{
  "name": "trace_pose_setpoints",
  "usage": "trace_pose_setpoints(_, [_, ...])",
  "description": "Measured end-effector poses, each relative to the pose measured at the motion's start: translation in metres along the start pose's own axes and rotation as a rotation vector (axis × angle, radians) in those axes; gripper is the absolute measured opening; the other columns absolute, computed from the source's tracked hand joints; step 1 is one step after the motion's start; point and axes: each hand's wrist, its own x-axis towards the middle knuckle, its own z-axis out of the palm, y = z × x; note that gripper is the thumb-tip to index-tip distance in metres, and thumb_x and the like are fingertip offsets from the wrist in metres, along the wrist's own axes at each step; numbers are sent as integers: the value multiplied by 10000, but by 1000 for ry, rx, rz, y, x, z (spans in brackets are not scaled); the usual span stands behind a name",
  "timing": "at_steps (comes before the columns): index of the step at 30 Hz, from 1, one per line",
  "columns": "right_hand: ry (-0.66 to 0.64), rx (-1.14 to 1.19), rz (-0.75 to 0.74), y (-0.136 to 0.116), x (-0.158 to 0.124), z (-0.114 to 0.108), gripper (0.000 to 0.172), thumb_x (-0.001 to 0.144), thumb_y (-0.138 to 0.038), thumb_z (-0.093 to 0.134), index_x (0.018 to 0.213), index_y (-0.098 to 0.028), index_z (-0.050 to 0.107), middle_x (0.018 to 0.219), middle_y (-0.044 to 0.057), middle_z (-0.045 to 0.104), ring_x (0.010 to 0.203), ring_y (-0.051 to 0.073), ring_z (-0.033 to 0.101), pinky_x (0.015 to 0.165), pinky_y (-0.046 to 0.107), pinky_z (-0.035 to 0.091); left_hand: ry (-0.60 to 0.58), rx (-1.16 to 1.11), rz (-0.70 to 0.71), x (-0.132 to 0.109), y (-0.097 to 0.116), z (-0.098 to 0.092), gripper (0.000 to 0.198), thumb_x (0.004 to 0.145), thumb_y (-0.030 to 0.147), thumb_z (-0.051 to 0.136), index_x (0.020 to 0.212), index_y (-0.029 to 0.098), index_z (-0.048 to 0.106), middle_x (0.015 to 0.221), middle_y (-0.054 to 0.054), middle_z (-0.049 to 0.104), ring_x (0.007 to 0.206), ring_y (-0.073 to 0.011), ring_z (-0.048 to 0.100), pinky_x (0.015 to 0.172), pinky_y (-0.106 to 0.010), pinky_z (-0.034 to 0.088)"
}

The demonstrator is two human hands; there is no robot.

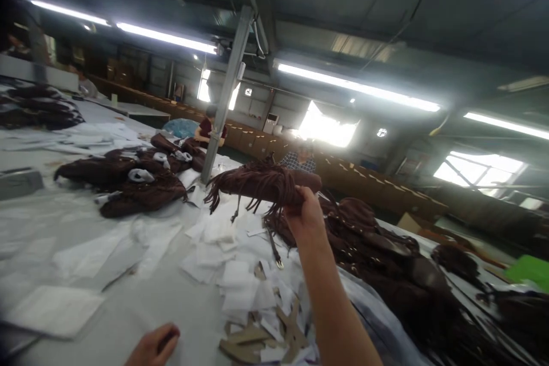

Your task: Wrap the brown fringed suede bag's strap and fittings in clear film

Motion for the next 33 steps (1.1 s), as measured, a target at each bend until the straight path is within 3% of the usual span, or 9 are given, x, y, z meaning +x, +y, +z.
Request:
trace_pose_setpoints(2, [-16, 15, 19, -22, -34, 9, 77, 665, -83, 563, 674, -157, 542, 620, -24, 652, 570, 96, 636, 533, 166, 554, 34, -50, 2, -4, 8, -6, 220, 734, 444, 546, 669, 239, 591, 677, -42, 601, 718, -254, 572, 738, -390, 439])
trace_pose_setpoints(5, [-55, 41, 61, -43, -84, 15, 77, 682, -74, 541, 671, -150, 550, 613, -17, 649, 545, 102, 630, 524, 180, 557, -26, -202, -100, -13, 26, -20, 285, 630, 481, 641, 658, 205, 575, 657, -30, 586, 707, -243, 569, 738, -374, 442])
trace_pose_setpoints(10, [-119, 48, 151, -58, -168, 7, 68, 690, -90, 536, 683, -149, 572, 615, -6, 649, 559, 124, 639, 562, 223, 575, -167, -491, -219, -53, 63, -46, 552, 761, 662, 456, 934, 157, 595, 874, -99, 643, 767, -228, 629, 718, -364, 494])
trace_pose_setpoints(14, [-8, 16, 241, -40, -251, -28, 66, 637, -138, 601, 703, -144, 604, 654, 6, 672, 622, 150, 657, 601, 246, 578, -353, -1009, -291, -110, 90, -74, 697, 782, 742, 353, 1094, 158, 570, 1053, -145, 643, 917, -267, 639, 817, -422, 494])
trace_pose_setpoints(18, [119, -99, 374, 15, -346, -91, 177, 604, -246, 692, 741, -158, 623, 713, 10, 694, 689, 193, 673, 617, 277, 572, -289, -1049, -345, -165, 84, -97, 796, 767, 789, 277, 1164, 159, 557, 1043, -147, 658, 898, -297, 647, 717, -410, 530])
trace_pose_setpoints(21, [159, -203, 523, 68, -416, -141, 273, 629, -263, 710, 878, -177, 640, 846, 27, 721, 793, 212, 678, 665, 286, 565, -283, -896, -410, -202, 62, -92, 665, 788, 686, 449, 1228, 192, 515, 1068, -121, 658, 911, -272, 648, 693, -354, 534])
trace_pose_setpoints(25, [246, -249, 681, 115, -482, -188, 376, 643, -263, 712, 993, -151, 637, 949, 74, 721, 997, 254, 640, 844, 341, 534, -143, -602, -406, -244, 33, -59, 698, 649, 350, 756, 1258, 190, 455, 1073, -110, 657, 985, -265, 622, 828, -374, 505])
trace_pose_setpoints(29, [323, -236, 626, 120, -500, -202, 583, 664, -327, 730, 1195, -176, 542, 1080, 82, 689, 1063, 251, 612, 911, 373, 506, 108, -596, -358, -263, 23, -33, 660, 604, 271, 753, 1197, 148, 490, 1052, -119, 654, 989, -263, 610, 898, -411, 464])
trace_pose_setpoints(33, [262, -260, 558, 118, -501, -199, 678, 705, -384, 720, 1297, -189, 452, 1120, 90, 674, 1042, 246, 624, 912, 387, 507, 206, -625, -316, -265, 23, -34, 609, 609, 293, 753, 1163, 179, 528, 1079, -87, 651, 982, -238, 609, 876, -372, 478])
